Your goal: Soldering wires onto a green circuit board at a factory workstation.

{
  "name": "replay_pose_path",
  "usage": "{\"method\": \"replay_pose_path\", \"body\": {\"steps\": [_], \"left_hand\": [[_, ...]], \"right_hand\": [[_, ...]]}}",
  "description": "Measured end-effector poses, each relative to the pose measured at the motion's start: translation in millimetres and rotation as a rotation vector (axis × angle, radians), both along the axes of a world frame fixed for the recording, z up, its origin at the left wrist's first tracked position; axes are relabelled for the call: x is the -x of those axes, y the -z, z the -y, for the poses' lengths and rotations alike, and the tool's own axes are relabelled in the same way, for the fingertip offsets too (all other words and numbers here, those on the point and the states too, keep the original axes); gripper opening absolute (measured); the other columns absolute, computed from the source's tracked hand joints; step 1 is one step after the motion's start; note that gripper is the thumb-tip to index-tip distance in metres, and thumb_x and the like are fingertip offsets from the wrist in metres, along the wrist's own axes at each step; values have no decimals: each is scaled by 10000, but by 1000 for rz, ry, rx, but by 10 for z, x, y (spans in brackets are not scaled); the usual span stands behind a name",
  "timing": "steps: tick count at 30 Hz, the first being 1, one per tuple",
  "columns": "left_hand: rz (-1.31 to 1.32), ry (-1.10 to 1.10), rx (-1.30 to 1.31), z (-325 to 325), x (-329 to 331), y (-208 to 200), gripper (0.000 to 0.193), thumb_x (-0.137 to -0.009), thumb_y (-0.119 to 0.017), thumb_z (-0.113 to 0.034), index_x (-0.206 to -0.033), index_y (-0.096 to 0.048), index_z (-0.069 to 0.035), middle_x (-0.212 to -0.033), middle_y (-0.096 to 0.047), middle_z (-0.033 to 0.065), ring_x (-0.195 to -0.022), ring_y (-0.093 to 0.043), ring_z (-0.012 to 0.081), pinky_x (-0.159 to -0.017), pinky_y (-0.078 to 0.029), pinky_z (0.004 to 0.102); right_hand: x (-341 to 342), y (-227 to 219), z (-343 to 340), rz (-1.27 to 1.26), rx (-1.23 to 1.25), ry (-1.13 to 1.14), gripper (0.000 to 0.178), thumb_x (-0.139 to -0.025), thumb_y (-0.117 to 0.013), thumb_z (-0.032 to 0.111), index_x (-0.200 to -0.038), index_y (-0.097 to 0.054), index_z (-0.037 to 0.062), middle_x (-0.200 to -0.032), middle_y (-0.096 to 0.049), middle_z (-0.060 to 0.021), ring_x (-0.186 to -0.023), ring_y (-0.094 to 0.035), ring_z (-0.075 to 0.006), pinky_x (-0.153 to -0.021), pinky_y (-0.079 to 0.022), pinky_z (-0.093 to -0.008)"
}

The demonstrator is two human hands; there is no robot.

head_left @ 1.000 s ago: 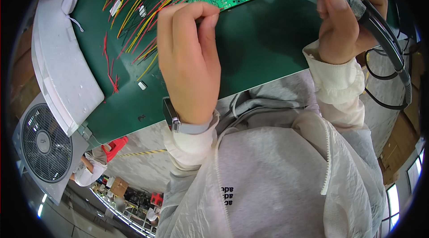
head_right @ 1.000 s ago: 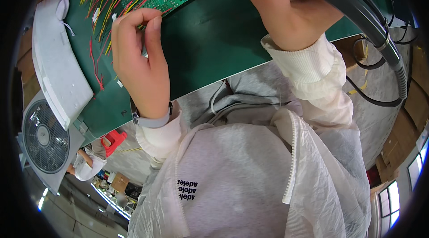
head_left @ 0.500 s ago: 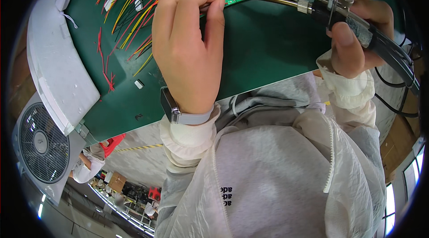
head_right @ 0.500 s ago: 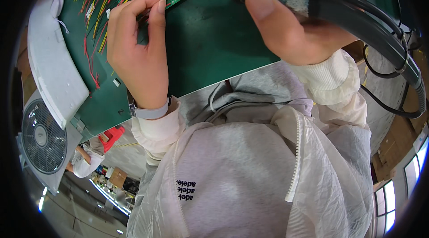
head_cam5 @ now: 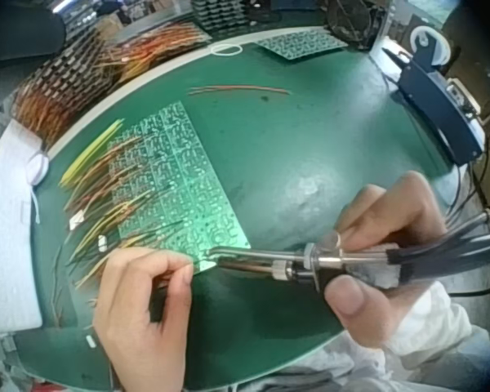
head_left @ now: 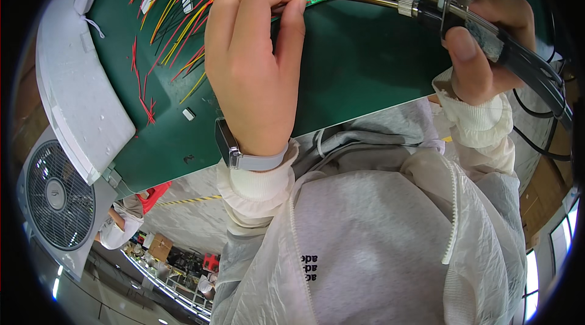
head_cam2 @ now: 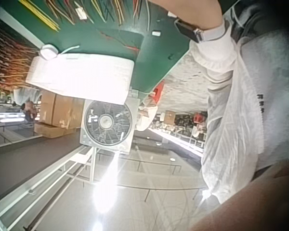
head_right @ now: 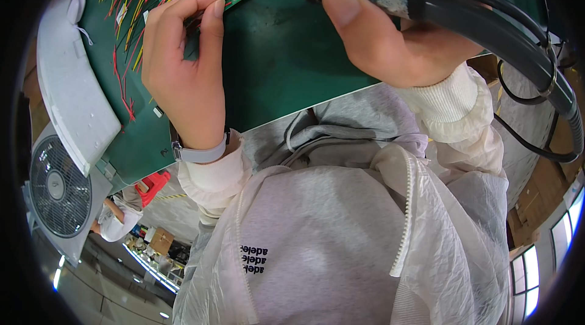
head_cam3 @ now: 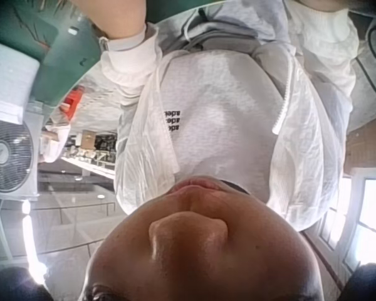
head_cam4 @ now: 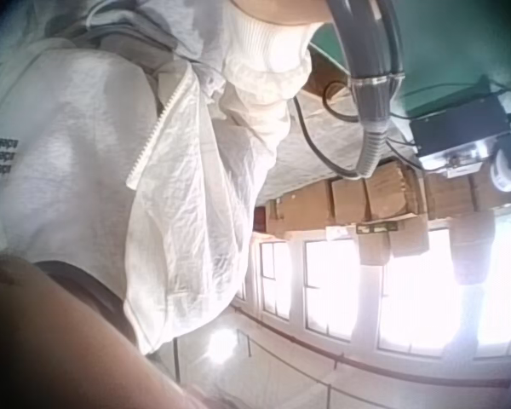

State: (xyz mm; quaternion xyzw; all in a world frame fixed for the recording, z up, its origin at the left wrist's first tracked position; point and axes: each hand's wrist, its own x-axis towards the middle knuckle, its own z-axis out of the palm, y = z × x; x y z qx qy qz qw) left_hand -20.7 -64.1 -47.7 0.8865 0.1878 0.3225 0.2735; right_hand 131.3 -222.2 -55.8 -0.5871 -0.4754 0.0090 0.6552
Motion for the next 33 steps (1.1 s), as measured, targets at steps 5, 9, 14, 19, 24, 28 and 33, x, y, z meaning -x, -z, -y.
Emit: {"method": "replay_pose_path", "body": {"steps": [5, 9, 14, 19, 24, 28, 33], "left_hand": [[7, -2, -30, -4, -4, 7, 129, -764, -666, 34, -861, -606, -27, -825, -549, 77, -718, -545, 228, -621, -438, 327], [5, -9, -32, 4, -3, 8, 133, -762, -667, 36, -861, -606, -28, -826, -549, 77, -717, -544, 226, -621, -438, 327], [-5, -9, -23, 9, -9, -5, 136, -762, -665, 42, -862, -605, -28, -823, -546, 78, -711, -543, 224, -618, -437, 325], [-40, 2, -9, 14, -5, -53, 138, -762, -659, 49, -862, -598, -25, -822, -547, 80, -703, -558, 221, -618, -451, 321], [-69, -15, -13, 1, -12, -75, 84, -790, -676, -9, -857, -629, -29, -790, -602, 44, -701, -577, 141, -633, -440, 241], [-67, -9, -4, -7, -16, -72, 94, -783, -676, -2, -860, -631, -29, -790, -604, 43, -697, -581, 133, -635, -444, 241], [-65, -17, -22, -12, -20, -55, 98, -779, -679, 2, -858, -628, -26, -793, -603, 44, -693, -588, 127, -646, -458, 236]], "right_hand": [[19, 4, 10, -30, 22, 14, 364, -747, -740, 175, -913, -501, -43, -776, -590, -171, -528, -492, -115, -478, -393, -226], [3, 12, -1, 0, 16, 15, 370, -744, -746, 182, -912, -503, -41, -768, -586, -164, -523, -485, -115, -479, -386, -225], [19, -3, 11, -14, 34, 18, 354, -746, -734, 176, -906, -502, -38, -766, -584, -159, -529, -477, -116, -491, -384, -228], [-26, -4, -9, 3, 43, 7, 330, -739, -718, 158, -893, -499, -34, -759, -576, -154, -556, -469, -120, -506, -375, -231], [-10, -7, -13, 3, 11, -48, 323, -733, -692, 118, -923, -481, -34, -746, -558, -161, -576, -458, -116, -517, -368, -234], [8, -29, -5, 4, 32, -85, 331, -740, -676, 103, -959, -469, -35, -744, -556, -169, -578, -459, -117, -517, -370, -236], [9, -37, -18, 58, 37, -117, 335, -767, -663, 94, -1003, -461, -33, -744, -550, -166, -569, -455, -116, -518, -374, -241]]}}
